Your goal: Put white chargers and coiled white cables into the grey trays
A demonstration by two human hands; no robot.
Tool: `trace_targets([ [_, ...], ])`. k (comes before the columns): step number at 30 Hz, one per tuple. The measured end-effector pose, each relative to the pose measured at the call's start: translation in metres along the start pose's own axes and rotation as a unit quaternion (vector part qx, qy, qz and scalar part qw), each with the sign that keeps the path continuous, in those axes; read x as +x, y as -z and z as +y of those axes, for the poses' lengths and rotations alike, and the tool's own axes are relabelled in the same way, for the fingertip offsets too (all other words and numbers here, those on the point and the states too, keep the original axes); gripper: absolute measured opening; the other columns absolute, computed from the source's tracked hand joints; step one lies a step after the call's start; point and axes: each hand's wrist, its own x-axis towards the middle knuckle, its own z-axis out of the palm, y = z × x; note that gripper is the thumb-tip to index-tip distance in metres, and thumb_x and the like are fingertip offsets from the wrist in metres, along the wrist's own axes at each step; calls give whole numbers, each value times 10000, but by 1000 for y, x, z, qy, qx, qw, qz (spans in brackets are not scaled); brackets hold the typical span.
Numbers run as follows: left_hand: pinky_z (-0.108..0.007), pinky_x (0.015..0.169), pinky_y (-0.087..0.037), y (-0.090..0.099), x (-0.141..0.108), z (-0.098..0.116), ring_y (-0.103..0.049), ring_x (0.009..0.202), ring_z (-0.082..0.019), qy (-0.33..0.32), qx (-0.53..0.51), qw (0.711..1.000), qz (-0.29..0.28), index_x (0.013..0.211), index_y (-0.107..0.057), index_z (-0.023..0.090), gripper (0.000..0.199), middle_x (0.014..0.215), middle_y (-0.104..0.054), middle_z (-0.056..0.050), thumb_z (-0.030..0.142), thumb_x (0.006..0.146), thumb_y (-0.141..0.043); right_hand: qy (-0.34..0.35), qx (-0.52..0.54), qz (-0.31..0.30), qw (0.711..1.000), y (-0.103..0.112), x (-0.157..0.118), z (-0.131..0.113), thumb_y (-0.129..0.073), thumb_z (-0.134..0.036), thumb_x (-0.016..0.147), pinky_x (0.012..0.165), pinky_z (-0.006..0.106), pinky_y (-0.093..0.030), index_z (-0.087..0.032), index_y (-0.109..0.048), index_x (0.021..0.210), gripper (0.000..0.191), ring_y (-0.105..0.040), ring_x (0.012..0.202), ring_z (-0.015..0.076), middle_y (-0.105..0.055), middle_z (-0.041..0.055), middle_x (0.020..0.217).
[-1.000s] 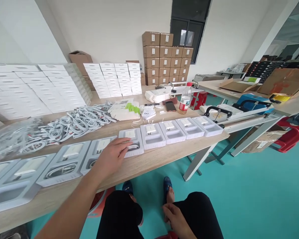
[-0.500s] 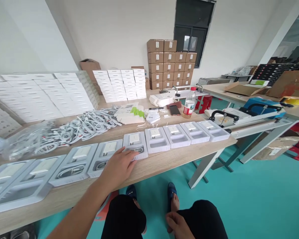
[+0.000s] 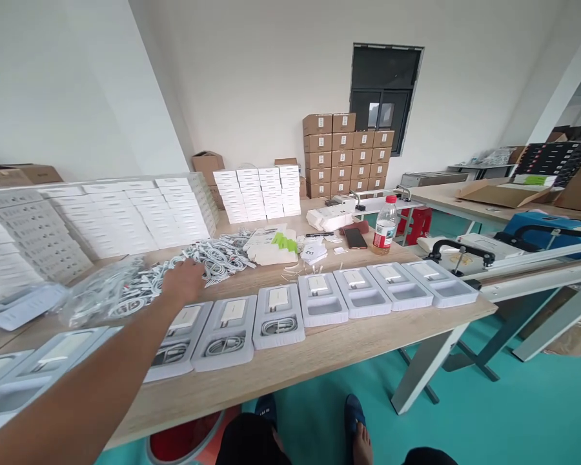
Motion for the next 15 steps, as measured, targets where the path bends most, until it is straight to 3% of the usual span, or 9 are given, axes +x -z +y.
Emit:
trace_targets([
  [3,-565,1011,-377,0,-1,-7,-493,1208,-389,-15,-15,1000,1,866,-674,51,136,1139,-627,-168,144,824,-584,1,13,-6,1000,-1,9,-4,-638,-334,531,533,508,-521,-478,-682,777,289,-641,1056,449,-691,8,888],
  [6,-521,984,-417,6,1,-2,-561,1100,-319,-12,-59,998,7,813,-667,43,230,1116,-622,-144,225,890,-549,-7,31,-23,999,-4,13,-6,-673,-326,492,541,510,-511,-500,-683,851,399,-627,1070,472,-692,-1,922],
  [10,-447,955,-452,34,7,7,-573,1025,-250,51,-124,987,91,1056,-636,31,457,1158,-603,-170,441,955,-459,-20,76,-62,995,-9,16,-11,-725,-333,462,578,497,-490,-482,-665,1033,594,-620,1055,482,-687,12,994],
  [13,-359,829,-507,59,-19,23,-604,871,-191,81,-181,968,152,1248,-536,73,573,1050,-645,-115,545,962,-384,-34,121,-102,987,-13,6,-11,-758,-408,501,582,457,-479,-419,-692,1009,513,-657,940,417,-698,34,954],
  [15,-305,787,-508,63,-60,45,-612,842,-169,25,-260,949,175,1164,-606,169,482,1038,-665,-56,565,913,-494,-51,144,-123,981,-15,-12,-9,-755,-523,551,577,419,-478,-362,-720,925,408,-673,827,349,-704,48,881],
])
